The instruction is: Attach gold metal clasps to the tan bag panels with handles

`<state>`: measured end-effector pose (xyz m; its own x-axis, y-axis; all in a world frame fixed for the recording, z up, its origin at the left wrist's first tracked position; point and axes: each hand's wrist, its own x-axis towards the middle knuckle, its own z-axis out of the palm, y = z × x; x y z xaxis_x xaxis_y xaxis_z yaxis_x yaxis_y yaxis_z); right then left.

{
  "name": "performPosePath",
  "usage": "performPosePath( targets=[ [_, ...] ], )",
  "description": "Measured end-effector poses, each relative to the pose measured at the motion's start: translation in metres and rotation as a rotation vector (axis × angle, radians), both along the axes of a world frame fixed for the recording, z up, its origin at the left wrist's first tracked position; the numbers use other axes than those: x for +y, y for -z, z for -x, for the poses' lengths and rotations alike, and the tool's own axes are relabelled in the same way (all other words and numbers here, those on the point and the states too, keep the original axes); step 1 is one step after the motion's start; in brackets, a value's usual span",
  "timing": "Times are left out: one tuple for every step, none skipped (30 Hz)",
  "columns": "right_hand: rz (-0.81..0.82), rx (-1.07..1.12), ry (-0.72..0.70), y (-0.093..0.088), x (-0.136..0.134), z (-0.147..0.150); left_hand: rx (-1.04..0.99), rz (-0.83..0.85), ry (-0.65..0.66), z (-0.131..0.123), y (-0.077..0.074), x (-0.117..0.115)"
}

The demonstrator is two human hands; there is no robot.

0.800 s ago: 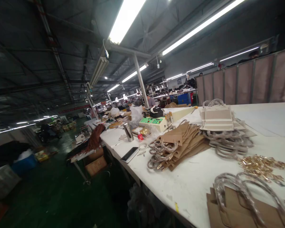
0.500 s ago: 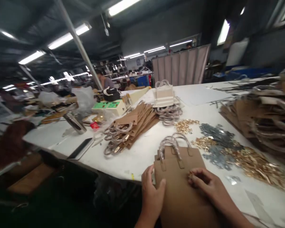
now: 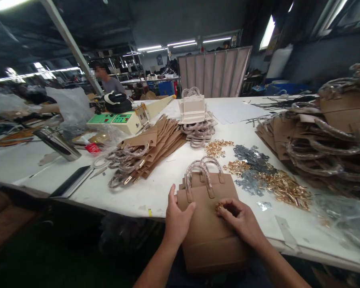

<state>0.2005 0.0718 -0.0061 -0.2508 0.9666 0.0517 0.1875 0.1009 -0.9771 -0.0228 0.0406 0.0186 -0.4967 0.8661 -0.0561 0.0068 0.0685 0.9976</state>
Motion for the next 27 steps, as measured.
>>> performPosePath(
  targets=[
    [0.002,0.001,0.002,0.0,0.0,0.0,-0.105,0.008,-0.006,-0.001,0.0,0.0],
    [0.004,0.002,0.002,0.0,0.0,0.0,-0.227,0.012,0.011,-0.002,0.0,-0.001],
    [0.005,0.003,-0.001,0.0,0.0,0.0,-0.347,0.015,0.051,-0.001,0.0,-0.002],
    [0.002,0.002,-0.006,-0.001,0.001,0.0,-0.451,0.022,0.107,-0.001,0.001,-0.004],
    [-0.002,0.001,-0.011,-0.001,0.001,0.0,-0.528,0.032,0.17,0.0,0.001,-0.005],
    [-0.007,0.002,-0.013,-0.001,0.001,0.0,-0.582,0.044,0.23,0.001,0.0,-0.007],
    [-0.011,0.002,-0.015,-0.001,0.001,0.0,-0.614,0.055,0.275,0.002,0.0,-0.008],
    [-0.014,0.002,-0.015,-0.001,0.002,-0.001,-0.633,0.061,0.299,0.003,-0.001,-0.009],
    [-0.016,0.002,-0.015,-0.001,0.002,-0.001,-0.645,0.063,0.307,0.003,-0.002,-0.01],
    [-0.017,0.001,-0.015,-0.001,0.002,-0.001,-0.655,0.063,0.31,0.003,-0.002,-0.01],
    [-0.019,-0.003,-0.015,-0.002,0.001,0.0,-0.666,0.064,0.314,0.004,-0.003,-0.01],
    [-0.022,-0.007,-0.016,-0.002,0.001,0.0,-0.676,0.071,0.32,0.004,-0.003,-0.01],
    [-0.025,-0.011,-0.015,-0.003,0.001,0.0,-0.684,0.08,0.33,0.004,-0.004,-0.009],
    [-0.028,-0.015,-0.012,-0.003,0.001,0.001,-0.689,0.091,0.34,0.004,-0.004,-0.008],
    [-0.028,-0.019,-0.008,-0.004,0.001,0.001,-0.691,0.099,0.351,0.005,-0.005,-0.007],
    [-0.028,-0.022,-0.004,-0.004,0.001,0.001,-0.692,0.105,0.363,0.005,-0.005,-0.007],
    [-0.027,-0.025,-0.001,-0.004,0.001,0.001,-0.693,0.107,0.376,0.005,-0.005,-0.006],
    [-0.027,-0.026,0.004,-0.003,0.001,0.001,-0.694,0.105,0.39,0.005,-0.006,-0.007],
    [-0.028,-0.027,0.009,-0.002,0.001,0.001,-0.692,0.099,0.402,0.005,-0.006,-0.007],
    [-0.032,-0.028,0.017,-0.002,0.001,0.0,-0.685,0.089,0.411,0.005,-0.006,-0.009],
    [-0.038,-0.03,0.027,-0.001,0.001,0.0,-0.673,0.077,0.415,0.005,-0.007,-0.012],
    [-0.046,-0.032,0.037,0.0,-0.001,0.0,-0.657,0.065,0.411,0.005,-0.007,-0.016],
    [-0.055,-0.039,0.045,-0.001,-0.003,-0.001,-0.643,0.057,0.401,0.004,-0.007,-0.02],
    [-0.067,-0.052,0.049,-0.002,-0.006,0.0,-0.632,0.055,0.385,0.003,-0.007,-0.026],
    [-0.086,-0.072,0.043,-0.003,-0.009,0.001,-0.628,0.055,0.367,0.002,-0.006,-0.031],
    [-0.117,-0.098,0.03,-0.005,-0.013,0.003,-0.632,0.054,0.349,0.0,-0.006,-0.036],
    [-0.162,-0.129,0.006,-0.008,-0.017,0.005,-0.641,0.046,0.336,-0.001,-0.005,-0.04]
  ],
)
